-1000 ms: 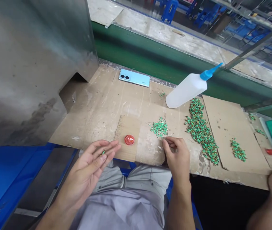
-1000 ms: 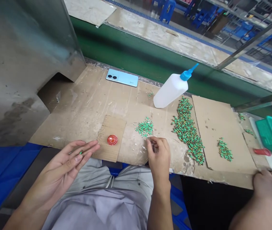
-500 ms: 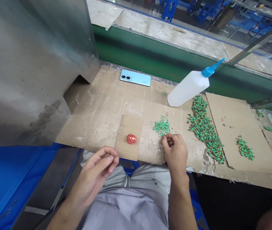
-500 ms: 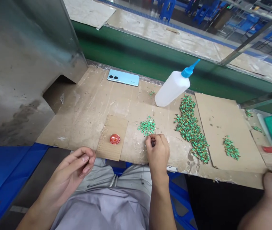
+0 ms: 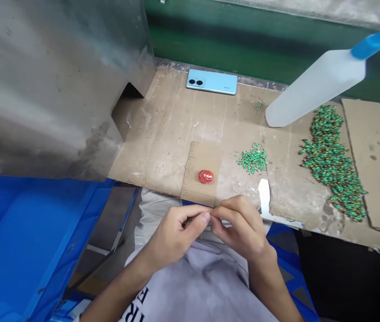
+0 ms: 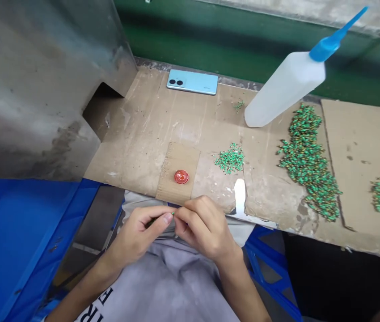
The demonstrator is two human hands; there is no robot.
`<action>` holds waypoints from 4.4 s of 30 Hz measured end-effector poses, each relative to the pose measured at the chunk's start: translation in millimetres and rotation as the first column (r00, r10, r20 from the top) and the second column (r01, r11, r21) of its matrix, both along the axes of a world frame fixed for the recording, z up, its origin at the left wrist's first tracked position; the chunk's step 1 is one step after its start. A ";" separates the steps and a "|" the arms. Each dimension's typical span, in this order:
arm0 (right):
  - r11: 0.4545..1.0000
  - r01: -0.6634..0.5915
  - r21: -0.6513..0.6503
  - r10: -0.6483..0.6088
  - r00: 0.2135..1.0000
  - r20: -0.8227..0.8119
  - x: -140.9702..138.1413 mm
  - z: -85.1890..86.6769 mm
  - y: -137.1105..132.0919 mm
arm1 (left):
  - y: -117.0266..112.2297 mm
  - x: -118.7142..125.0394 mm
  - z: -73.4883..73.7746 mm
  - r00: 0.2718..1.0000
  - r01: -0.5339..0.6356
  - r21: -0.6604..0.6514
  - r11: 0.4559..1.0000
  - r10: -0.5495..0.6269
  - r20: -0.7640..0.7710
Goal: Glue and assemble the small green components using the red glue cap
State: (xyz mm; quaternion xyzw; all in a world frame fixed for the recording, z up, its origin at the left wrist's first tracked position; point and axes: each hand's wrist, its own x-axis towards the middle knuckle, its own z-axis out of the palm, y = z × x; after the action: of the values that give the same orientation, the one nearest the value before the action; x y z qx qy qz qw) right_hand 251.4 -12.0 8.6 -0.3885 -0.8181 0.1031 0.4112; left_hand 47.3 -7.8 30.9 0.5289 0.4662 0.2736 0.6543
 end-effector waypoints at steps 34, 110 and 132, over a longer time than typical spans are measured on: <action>0.878 0.338 -0.338 -0.397 0.909 -0.124 -16.4 -11.2 29.8 | 15.8 -28.1 2.1 0.761 -0.332 -0.443 0.833 0.514 0.396; 0.954 0.203 -0.222 -0.156 0.964 0.213 -54.8 -16.2 12.0 | 12.6 -31.7 -16.1 0.706 -0.563 -0.295 0.772 0.635 0.314; 0.877 -0.272 -0.395 0.078 0.894 -0.441 -30.0 17.0 9.9 | 0.1 -20.0 -5.7 0.898 -0.381 0.113 0.918 0.338 0.281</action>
State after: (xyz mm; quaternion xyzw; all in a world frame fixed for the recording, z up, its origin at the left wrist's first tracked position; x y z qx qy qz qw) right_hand 221.4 -2.2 25.6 -0.3644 -0.6992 0.4054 0.4626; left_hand 27.3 -7.7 25.2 0.4462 0.4435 0.4934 0.6007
